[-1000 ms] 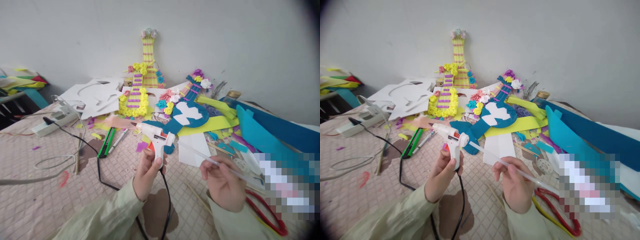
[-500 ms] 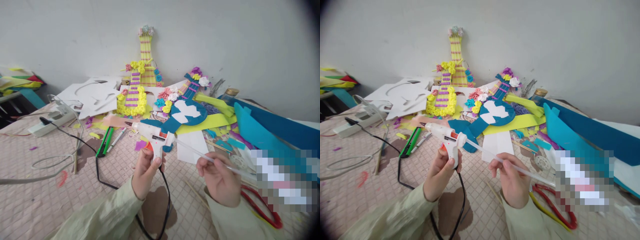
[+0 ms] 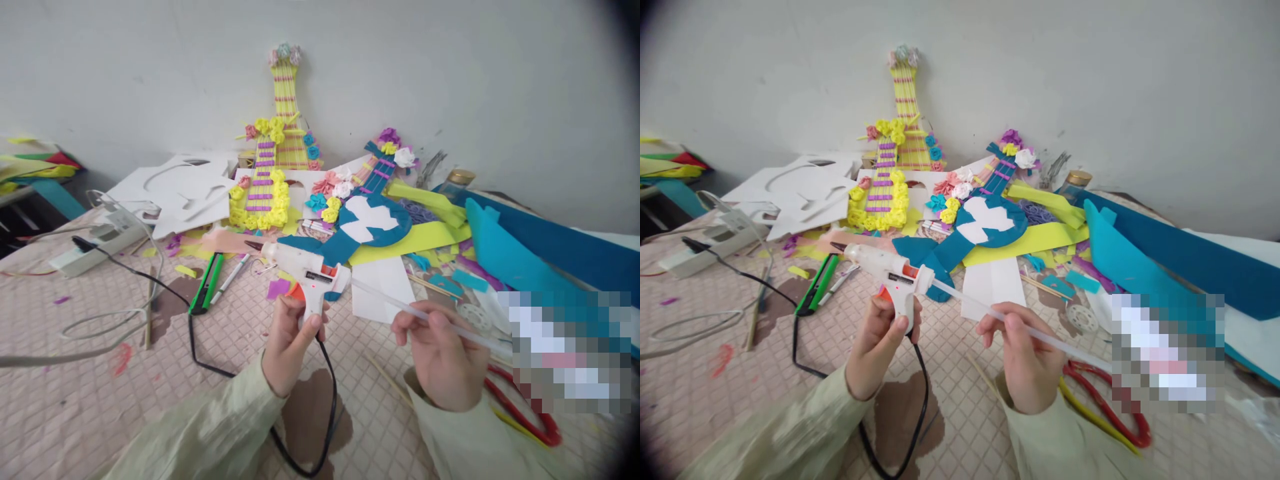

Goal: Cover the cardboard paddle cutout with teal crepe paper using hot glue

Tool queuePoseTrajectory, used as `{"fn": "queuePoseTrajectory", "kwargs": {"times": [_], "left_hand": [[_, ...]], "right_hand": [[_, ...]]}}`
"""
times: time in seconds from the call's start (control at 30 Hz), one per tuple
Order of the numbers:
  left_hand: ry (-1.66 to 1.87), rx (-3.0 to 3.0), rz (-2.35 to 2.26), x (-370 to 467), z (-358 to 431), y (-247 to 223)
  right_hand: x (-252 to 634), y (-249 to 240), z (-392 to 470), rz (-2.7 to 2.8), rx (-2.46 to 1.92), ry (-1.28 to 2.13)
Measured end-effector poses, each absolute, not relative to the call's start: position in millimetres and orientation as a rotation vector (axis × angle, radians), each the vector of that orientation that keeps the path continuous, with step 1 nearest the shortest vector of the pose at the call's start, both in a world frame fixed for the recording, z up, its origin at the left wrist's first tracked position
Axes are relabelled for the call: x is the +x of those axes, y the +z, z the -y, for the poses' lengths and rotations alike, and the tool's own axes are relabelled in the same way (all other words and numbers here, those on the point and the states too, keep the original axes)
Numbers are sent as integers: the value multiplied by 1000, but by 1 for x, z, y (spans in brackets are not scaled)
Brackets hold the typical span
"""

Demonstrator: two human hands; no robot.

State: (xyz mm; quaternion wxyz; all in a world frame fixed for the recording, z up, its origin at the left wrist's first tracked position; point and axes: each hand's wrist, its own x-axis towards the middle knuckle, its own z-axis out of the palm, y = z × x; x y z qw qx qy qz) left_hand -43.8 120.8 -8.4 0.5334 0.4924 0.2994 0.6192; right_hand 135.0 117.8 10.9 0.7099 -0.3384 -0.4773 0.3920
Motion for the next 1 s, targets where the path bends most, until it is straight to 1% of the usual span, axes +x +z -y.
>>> {"fn": "queuePoseTrajectory", "kwargs": {"times": [0.3,0.47,0.7,1.0], "left_hand": [[1445,1236,-715,-43,-114,-6],[1445,1236,-713,-45,-114,-6],[1346,1165,-593,-41,-114,-6],[1380,1265,-692,-44,-109,-6]], "right_hand": [[135,13,-118,1041,-754,871],[137,9,-117,1101,-773,753],[134,5,-112,1295,-747,558],[135,2,-115,1218,-695,620]]}}
